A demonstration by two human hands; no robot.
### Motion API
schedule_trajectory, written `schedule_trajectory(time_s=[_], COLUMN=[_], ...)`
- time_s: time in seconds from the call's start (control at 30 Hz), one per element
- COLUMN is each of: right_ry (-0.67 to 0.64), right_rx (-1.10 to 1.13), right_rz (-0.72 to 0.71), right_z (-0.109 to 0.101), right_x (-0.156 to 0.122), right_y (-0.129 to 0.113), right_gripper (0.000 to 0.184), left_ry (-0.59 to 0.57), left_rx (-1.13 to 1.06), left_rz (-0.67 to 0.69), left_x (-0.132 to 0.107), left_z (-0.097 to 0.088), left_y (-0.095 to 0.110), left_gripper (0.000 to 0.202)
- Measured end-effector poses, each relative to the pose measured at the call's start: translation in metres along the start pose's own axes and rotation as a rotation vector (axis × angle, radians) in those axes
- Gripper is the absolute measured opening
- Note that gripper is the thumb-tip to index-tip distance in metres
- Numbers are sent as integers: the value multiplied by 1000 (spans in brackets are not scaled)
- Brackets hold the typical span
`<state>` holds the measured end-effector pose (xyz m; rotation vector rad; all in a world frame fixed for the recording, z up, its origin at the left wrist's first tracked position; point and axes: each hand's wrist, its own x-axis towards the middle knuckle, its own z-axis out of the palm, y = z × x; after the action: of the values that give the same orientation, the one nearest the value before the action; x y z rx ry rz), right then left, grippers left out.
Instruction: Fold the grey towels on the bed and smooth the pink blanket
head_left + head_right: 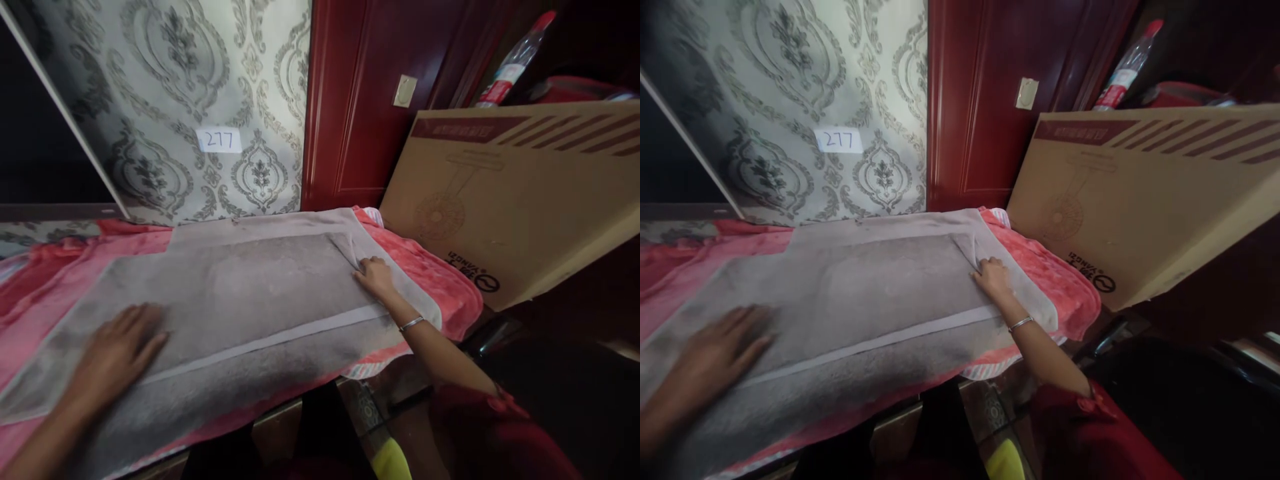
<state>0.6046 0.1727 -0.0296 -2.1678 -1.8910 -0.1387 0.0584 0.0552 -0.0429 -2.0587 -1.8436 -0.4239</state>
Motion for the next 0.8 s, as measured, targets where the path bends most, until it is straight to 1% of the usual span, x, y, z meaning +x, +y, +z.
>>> schedule_trajectory(time_s=[0.07, 0.13, 0.23, 0.3, 0.37, 0.4, 0.47, 0.57, 0.7, 0.8], right_ry=[0, 18, 63, 86, 105, 115, 130, 127, 69, 18], right_rx=[52, 89, 122, 140, 155, 162, 178, 204, 213, 189], right_rz=[27, 87, 215, 274, 298, 297, 273, 173, 33, -53], right_z=[5, 6, 2, 1, 4, 7, 14, 25, 31, 35], right_x=[18, 36, 56, 61, 61, 61, 63, 76, 102, 116], right_y=[-1, 10, 45, 68, 82, 85, 81, 61, 30, 11], right_gripper=[27, 26, 35, 36, 36, 36, 37, 42, 47, 48], left_ry=[-54, -59, -36, -20, 2, 16, 45, 62, 36, 45], left_rx=[-25, -35, -57, -76, -89, -96, -117, -156, -150, -154], left_rz=[36, 31, 30, 35, 34, 31, 25, 25, 45, 53], left_x=[1, -3, -9, -11, -11, -11, -12, -12, -13, -15], left_z=[19, 30, 38, 41, 45, 47, 51, 52, 47, 47], left_y=[12, 16, 9, 3, -1, -2, -3, -4, -5, -8], left_gripper=[67, 65, 64, 64, 65, 65, 63, 59, 60, 59])
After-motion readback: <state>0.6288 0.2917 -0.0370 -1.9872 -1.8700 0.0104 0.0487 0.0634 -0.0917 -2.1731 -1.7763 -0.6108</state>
